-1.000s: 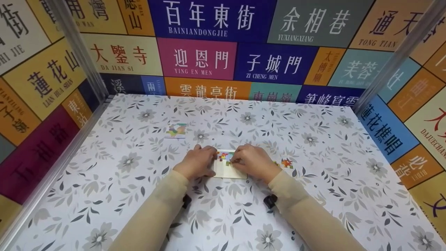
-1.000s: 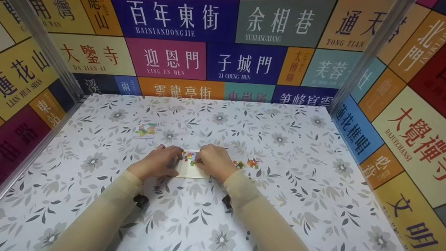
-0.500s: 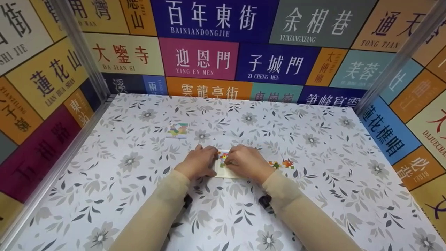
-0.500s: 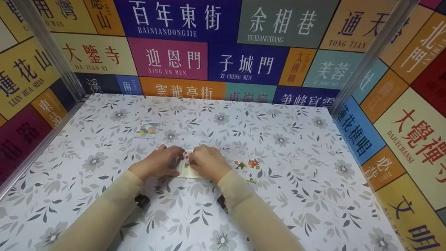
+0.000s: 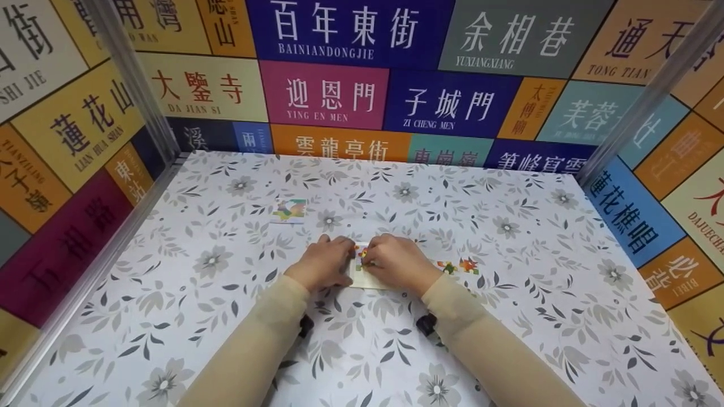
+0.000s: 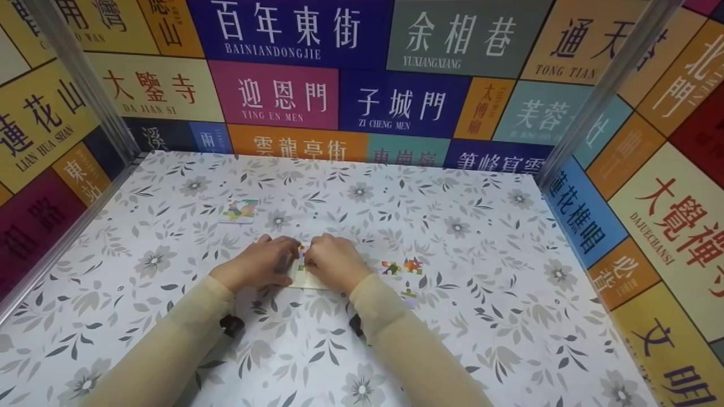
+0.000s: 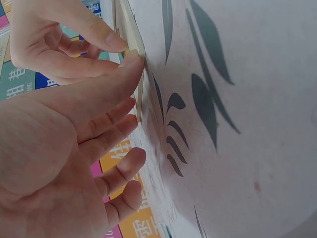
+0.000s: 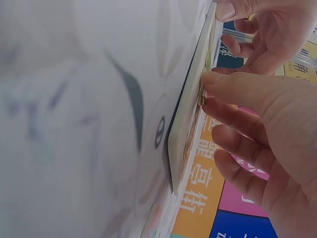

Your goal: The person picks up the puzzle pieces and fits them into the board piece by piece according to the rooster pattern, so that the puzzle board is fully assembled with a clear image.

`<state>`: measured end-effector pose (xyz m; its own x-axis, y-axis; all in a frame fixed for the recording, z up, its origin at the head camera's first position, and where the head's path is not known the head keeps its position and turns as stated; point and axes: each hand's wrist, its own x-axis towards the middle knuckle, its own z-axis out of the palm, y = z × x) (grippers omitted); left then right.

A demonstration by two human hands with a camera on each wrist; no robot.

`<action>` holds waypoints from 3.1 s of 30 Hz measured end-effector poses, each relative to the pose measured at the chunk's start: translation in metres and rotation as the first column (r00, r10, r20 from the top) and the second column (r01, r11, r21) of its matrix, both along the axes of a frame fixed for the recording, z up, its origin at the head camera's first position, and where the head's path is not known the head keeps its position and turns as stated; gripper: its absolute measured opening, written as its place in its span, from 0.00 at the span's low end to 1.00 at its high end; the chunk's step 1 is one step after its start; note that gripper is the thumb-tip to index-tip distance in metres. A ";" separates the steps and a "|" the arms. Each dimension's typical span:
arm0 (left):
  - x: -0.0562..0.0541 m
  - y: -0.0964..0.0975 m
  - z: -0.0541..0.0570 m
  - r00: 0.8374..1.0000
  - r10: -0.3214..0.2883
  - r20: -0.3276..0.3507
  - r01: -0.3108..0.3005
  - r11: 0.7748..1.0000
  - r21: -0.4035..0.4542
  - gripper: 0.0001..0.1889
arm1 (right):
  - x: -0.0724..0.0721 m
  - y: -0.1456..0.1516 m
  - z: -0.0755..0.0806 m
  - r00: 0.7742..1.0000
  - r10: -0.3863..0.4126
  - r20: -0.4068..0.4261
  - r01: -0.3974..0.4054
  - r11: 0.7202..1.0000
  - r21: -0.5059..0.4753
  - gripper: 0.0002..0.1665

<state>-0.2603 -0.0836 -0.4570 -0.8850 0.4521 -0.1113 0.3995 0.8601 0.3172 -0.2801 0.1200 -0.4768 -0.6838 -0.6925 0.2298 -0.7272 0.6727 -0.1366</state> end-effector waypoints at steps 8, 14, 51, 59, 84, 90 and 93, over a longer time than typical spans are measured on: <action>-0.001 -0.001 -0.003 1.000 -0.001 -0.015 0.001 1.000 0.005 0.30 | 0.002 -0.001 0.001 0.999 0.033 0.005 -0.032 0.999 -0.043 0.06; 0.001 -0.001 0.000 1.000 0.012 -0.007 -0.012 1.000 0.017 0.29 | 0.002 -0.002 0.003 0.999 0.033 0.010 -0.033 0.999 -0.037 0.06; -0.001 0.003 -0.002 0.997 0.026 0.068 -0.026 1.000 0.005 0.30 | 0.001 0.016 0.016 0.975 0.002 0.224 0.002 1.000 -0.017 0.14; 0.000 0.004 -0.003 0.998 0.022 0.054 -0.021 1.000 -0.016 0.34 | -0.002 0.038 0.018 0.956 -0.018 0.293 0.045 0.995 -0.086 0.10; 0.002 0.004 0.001 0.997 0.001 0.073 0.000 1.000 -0.009 0.28 | 0.006 0.094 0.011 0.935 -0.122 0.332 0.180 0.973 -0.148 0.09; 0.002 0.005 -0.001 0.997 0.016 0.075 -0.014 0.999 -0.034 0.29 | 0.009 0.099 0.014 0.930 -0.129 0.344 0.195 0.966 -0.166 0.10; 0.002 0.005 -0.002 0.998 0.012 0.056 -0.009 0.999 -0.047 0.29 | 0.009 0.102 0.014 0.927 -0.144 0.347 0.207 0.966 -0.153 0.10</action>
